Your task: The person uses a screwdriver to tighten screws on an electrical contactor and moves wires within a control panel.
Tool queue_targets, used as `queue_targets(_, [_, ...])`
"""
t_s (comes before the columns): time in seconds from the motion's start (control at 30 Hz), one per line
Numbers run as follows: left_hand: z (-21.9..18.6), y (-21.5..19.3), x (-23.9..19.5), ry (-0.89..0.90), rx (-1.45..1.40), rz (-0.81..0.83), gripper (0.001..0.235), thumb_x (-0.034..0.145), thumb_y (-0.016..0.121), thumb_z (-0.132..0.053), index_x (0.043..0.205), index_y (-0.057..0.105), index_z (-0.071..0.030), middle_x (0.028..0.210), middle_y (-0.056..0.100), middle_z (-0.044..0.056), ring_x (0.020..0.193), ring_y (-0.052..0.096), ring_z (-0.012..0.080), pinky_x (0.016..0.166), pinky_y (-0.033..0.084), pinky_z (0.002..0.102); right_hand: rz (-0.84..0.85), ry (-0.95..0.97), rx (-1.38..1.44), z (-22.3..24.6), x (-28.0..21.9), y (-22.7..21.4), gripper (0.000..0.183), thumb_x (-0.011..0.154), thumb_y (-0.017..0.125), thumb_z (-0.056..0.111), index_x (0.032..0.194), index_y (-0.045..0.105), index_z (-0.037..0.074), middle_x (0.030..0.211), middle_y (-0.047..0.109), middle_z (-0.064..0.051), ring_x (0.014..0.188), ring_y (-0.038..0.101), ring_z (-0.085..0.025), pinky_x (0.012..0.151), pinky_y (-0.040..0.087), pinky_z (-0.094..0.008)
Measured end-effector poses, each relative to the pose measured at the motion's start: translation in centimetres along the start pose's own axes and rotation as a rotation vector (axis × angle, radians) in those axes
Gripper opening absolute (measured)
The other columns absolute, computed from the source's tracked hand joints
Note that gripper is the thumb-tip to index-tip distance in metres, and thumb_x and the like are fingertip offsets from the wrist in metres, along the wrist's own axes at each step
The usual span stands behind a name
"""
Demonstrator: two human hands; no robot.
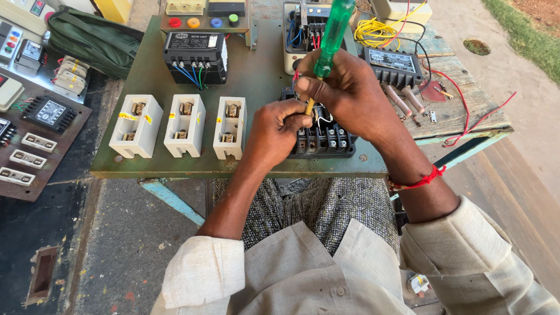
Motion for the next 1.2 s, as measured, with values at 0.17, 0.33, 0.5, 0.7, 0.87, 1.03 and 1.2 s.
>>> queue_targets(0.17, [0.5,0.4,-0.4,-0.049,0.021,-0.011,0.005,0.09,0.072,-0.007,0.095,0.074,-0.005,0.08,0.074,0.006,0.075,0.068,0.0172,0.07,0.054,0.035,-0.271,-0.108,0.131,3.5,0.1,-1.6,0.036,0.109,0.061,0.041,0.121,0.059,0.007,0.097,0.066,-0.001,0.092,0.065,-0.011,0.082,0.053,-0.026])
queue_targets(0.33, [-0.3,0.4,-1.1,0.1,0.051,-0.108,0.008,0.089,0.073,-0.005,0.096,0.074,-0.004,0.085,0.075,0.006,0.084,0.066,0.0198,0.082,0.052,0.037,-0.446,-0.099,0.409,2.6,1.5,-2.1,0.04,0.111,0.052,0.044,0.098,0.058,0.007,0.084,0.058,-0.004,0.071,0.057,-0.017,0.066,0.049,-0.032])
queue_targets(0.5, [1.3,0.8,-1.4,0.031,-0.02,-0.097,0.009,0.089,0.073,-0.004,0.098,0.074,-0.004,0.085,0.073,0.005,0.085,0.065,0.0183,0.081,0.053,0.035,-0.474,-0.105,0.477,0.7,3.4,-2.1,0.041,0.11,0.052,0.032,0.076,0.04,0.012,0.062,0.039,-0.002,0.049,0.037,-0.014,0.046,0.035,-0.033])
queue_targets(0.7, [1.4,0.6,-1.4,0.045,-0.094,-0.071,0.007,0.09,0.073,-0.005,0.097,0.073,-0.002,0.082,0.072,0.005,0.083,0.064,0.0173,0.081,0.053,0.033,-0.244,-0.068,0.584,0.8,4.8,-0.3,0.047,0.111,0.049,0.034,0.073,0.038,0.01,0.058,0.035,-0.003,0.045,0.028,-0.013,0.041,0.025,-0.032])
queue_targets(0.87, [1.7,0.7,-1.5,-0.014,-0.1,-0.065,0.005,0.089,0.073,-0.002,0.094,0.072,-0.001,0.081,0.071,0.005,0.08,0.064,0.0147,0.077,0.052,0.032,-0.165,-0.003,0.609,1.6,5.1,-0.1,0.047,0.11,0.047,0.038,0.073,0.04,0.011,0.057,0.035,-0.002,0.045,0.03,-0.014,0.042,0.028,-0.033])
queue_targets(1.03, [2.2,0.8,-1.4,-0.066,-0.139,-0.064,0.007,0.088,0.075,-0.003,0.094,0.071,0.0,0.083,0.07,0.007,0.079,0.065,0.0147,0.076,0.053,0.033,0.228,0.051,0.791,2.3,5.2,0.8,0.051,0.113,0.045,0.041,0.072,0.035,0.012,0.057,0.03,0.0,0.046,0.026,-0.012,0.045,0.027,-0.031])
queue_targets(1.2, [0.4,0.3,-1.0,-0.02,-0.144,-0.062,0.011,0.091,0.073,-0.007,0.102,0.073,-0.002,0.092,0.073,0.006,0.09,0.068,0.0141,0.084,0.055,0.034,0.249,-0.017,0.773,3.7,5.3,0.9,0.05,0.112,0.049,0.044,0.074,0.039,0.013,0.052,0.031,0.002,0.043,0.029,-0.011,0.046,0.03,-0.031])
Point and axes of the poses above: each hand's wrist, its own x-axis towards the middle knuckle, its own y-axis out of the palm, z = x × y, the point moved 7 cm from there along x, towards the middle knuckle
